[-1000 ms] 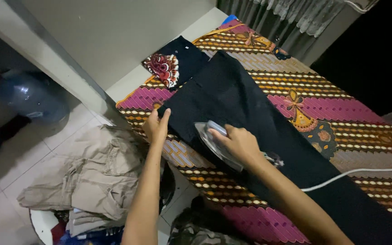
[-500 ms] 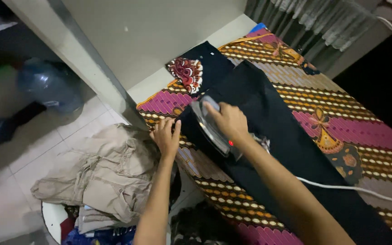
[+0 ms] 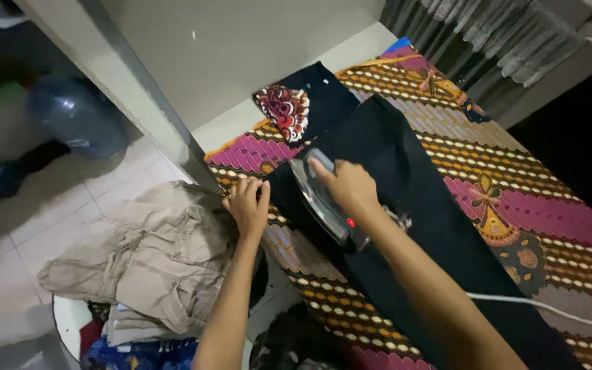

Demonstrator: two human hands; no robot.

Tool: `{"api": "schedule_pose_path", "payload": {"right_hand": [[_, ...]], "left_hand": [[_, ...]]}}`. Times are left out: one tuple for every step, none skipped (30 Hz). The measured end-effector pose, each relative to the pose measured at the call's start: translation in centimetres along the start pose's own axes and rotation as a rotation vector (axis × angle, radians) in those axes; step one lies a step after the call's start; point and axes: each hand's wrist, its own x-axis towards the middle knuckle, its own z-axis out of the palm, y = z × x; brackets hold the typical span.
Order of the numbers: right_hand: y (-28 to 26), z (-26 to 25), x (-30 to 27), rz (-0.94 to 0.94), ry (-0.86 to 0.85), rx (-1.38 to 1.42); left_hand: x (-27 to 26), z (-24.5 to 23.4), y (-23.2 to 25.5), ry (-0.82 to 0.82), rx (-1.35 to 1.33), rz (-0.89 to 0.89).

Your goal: The person is ironing and folding black trousers on an ironing board.

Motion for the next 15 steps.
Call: {"api": "schedule_pose_path", "payload": {"right_hand": [[-0.2, 0.1, 0.3, -0.001, 0.001, -0.005], [-0.4, 0.2, 0.5, 0.008, 0.016, -0.002], [-0.7, 0.2, 0.7, 0.014, 0.033, 0.003], [-0.6, 0.0, 0.4, 0.011, 0.036, -0.001], [-0.7, 0.1, 0.0, -0.028, 0.061, 0.016], [-0.7, 0.3, -0.5, -0.066, 0.086, 0.034], [-0.6, 0.1, -1.2, -0.071, 0.085, 0.034], [-0.6, -0.2, -2.0, -0.058, 0.055, 0.023], [-0.4, -0.4, -2.8, -0.042, 0.026, 0.012], [0.3, -0.3, -3.5, -0.043, 0.026, 0.01], [1.1, -0.3, -4.2, -0.075, 0.013, -0.015], [1.8, -0.2, -4.9, -0.106, 0.0, -0.041], [1.9, -0.7, -5.5, -0.106, 0.002, -0.042], [2.1, -1.3, -6.1, -0.099, -0.02, 0.011], [2.2, -1.9, -6.6, -0.093, -0.043, 0.064]], "left_hand": [[-0.1, 0.2, -0.1, 0.002, -0.004, -0.003], [-0.2, 0.3, -0.1, 0.013, 0.009, 0.009], [-0.2, 0.3, -0.2, 0.027, 0.023, 0.023], [0.1, 0.5, -0.1, 0.032, 0.019, 0.022], [0.1, 0.4, -0.2, 0.016, 0.018, 0.003], [0.1, 0.3, -0.3, -0.001, 0.017, -0.015], [0.2, 0.3, -0.3, 0.002, 0.019, -0.018], [0.3, 0.2, -0.3, 0.007, -0.004, -0.027], [0.4, 0.2, -0.3, 0.009, -0.031, -0.036], [0.5, 0.0, -0.2, 0.011, -0.031, -0.037], [0.6, -0.1, -0.1, 0.005, -0.042, -0.049], [0.8, -0.2, 0.0, -0.001, -0.053, -0.061], [0.8, -0.3, -0.1, 0.0, -0.055, -0.06], [0.8, -0.5, -0.1, -0.011, -0.086, -0.053], [0.9, -0.6, -0.2, -0.022, -0.116, -0.046]]}}
